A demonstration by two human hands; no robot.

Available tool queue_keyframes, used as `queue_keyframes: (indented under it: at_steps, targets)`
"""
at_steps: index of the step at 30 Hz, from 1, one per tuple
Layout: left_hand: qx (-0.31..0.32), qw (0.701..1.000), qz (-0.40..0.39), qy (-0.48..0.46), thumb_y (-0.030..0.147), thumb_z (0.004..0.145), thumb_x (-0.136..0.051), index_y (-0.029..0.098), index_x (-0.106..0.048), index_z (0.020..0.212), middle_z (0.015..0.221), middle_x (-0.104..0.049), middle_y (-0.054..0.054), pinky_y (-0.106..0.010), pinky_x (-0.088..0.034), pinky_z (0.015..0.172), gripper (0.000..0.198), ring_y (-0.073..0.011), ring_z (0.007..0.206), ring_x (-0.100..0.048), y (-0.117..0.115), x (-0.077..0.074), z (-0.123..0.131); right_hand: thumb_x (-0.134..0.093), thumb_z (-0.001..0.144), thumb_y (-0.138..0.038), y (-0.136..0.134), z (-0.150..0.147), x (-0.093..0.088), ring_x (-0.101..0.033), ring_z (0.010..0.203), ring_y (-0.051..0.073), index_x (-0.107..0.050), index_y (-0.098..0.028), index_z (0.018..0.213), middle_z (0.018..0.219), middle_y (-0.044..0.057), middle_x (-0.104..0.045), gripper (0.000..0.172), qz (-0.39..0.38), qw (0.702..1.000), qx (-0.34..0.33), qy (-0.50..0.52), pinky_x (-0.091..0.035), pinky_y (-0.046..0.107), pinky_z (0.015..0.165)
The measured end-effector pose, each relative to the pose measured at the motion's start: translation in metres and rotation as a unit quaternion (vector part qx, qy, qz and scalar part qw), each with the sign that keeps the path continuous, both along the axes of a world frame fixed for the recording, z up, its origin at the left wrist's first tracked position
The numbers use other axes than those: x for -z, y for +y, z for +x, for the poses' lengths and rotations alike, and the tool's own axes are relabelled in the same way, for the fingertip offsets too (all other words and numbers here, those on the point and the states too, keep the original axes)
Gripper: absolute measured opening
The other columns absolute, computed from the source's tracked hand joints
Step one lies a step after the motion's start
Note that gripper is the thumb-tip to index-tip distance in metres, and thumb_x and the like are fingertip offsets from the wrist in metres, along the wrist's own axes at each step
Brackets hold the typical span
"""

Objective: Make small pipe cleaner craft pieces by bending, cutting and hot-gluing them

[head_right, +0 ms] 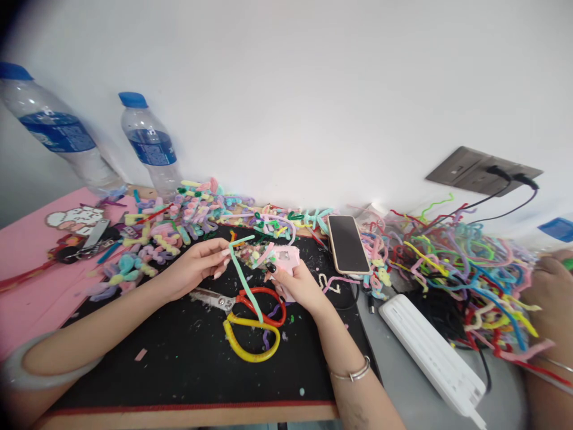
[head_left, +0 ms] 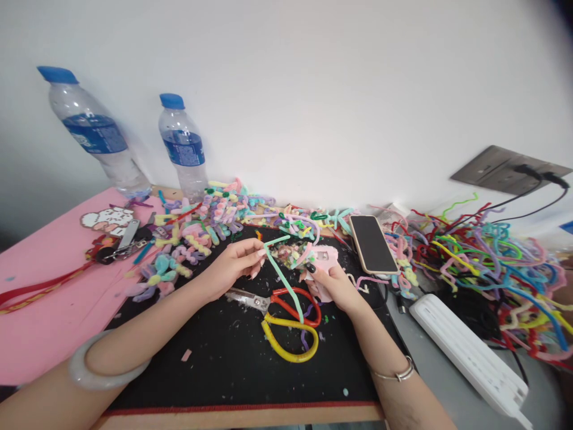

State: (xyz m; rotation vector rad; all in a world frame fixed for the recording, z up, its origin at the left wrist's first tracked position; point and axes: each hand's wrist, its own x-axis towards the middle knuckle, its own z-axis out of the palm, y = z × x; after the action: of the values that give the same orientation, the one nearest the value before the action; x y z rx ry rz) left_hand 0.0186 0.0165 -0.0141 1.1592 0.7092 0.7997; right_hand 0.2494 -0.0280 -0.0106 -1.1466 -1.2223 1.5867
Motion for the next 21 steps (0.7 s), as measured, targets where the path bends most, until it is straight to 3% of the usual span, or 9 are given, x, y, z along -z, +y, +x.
queue_keyframes:
  at_steps: [21]
  targets:
    - [-0.009,1.000,0.002,-0.004,0.029,0.083,-0.056,0.018,-0.056,0.082,0.065,-0.047,0.004,-0.021,-0.034,0.052,0.011,-0.0073,0.052,-0.042,0.0005,-0.0014,-0.0002,-0.066,0.069,-0.051,-0.0009,0.0015,-0.0021,-0.038,0.041,0.006,-0.052,-0.016,0.079,0.053,-0.006,-0.046,0.039,-0.001,1.000,-0.005,-0.010,-0.027,0.021,0.041]
